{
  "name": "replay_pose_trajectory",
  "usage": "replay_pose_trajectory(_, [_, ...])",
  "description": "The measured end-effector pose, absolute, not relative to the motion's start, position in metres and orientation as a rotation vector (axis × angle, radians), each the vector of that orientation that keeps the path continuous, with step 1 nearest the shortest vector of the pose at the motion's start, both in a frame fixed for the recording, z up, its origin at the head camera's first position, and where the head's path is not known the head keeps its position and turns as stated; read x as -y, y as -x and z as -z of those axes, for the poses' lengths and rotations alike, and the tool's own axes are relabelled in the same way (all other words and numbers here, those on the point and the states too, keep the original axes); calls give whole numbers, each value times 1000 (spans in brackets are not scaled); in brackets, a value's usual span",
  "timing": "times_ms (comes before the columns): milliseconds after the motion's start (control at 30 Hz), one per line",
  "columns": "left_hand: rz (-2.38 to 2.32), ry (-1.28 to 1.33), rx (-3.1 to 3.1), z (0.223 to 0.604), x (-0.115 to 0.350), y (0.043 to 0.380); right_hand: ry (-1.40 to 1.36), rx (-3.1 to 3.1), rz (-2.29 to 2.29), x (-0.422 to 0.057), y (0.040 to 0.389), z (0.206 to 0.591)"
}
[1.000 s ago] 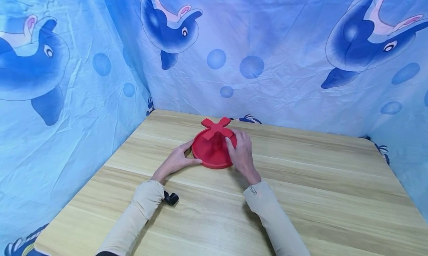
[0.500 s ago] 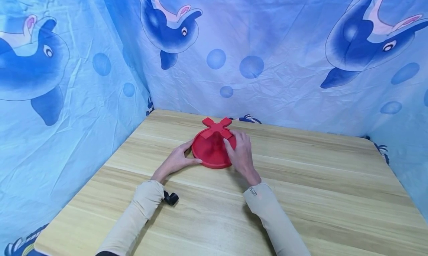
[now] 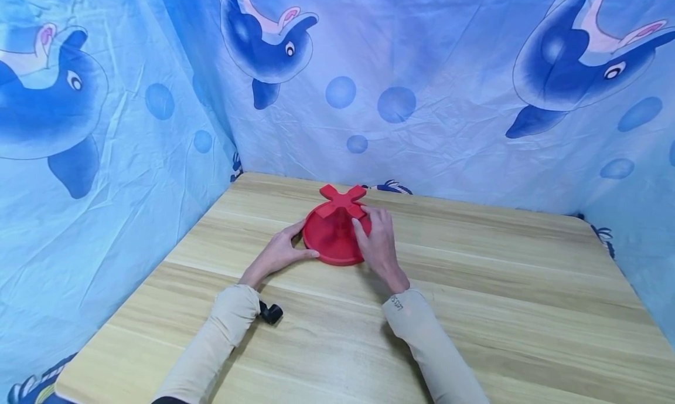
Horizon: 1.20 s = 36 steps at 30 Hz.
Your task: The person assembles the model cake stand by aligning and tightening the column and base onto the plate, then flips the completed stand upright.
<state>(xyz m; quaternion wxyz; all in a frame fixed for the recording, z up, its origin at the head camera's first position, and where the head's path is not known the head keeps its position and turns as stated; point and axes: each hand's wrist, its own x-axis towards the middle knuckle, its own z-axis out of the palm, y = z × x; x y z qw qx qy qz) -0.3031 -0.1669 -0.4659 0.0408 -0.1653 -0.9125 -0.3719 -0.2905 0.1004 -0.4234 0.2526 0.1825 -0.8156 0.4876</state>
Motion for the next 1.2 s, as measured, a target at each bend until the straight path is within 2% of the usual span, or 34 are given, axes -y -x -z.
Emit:
replay_pose_trajectory(667, [1201, 508, 2779, 465, 166, 307, -483, 2248, -1291, -99, 289, 422])
replay_pose_trajectory(967, [1207, 561, 2801, 463, 174, 308, -549, 2462, -1419, -132, 295, 426])
replay_pose_trajectory(1200, [1297, 618, 2833, 459, 184, 314, -554, 2776, -1293, -165, 304, 442])
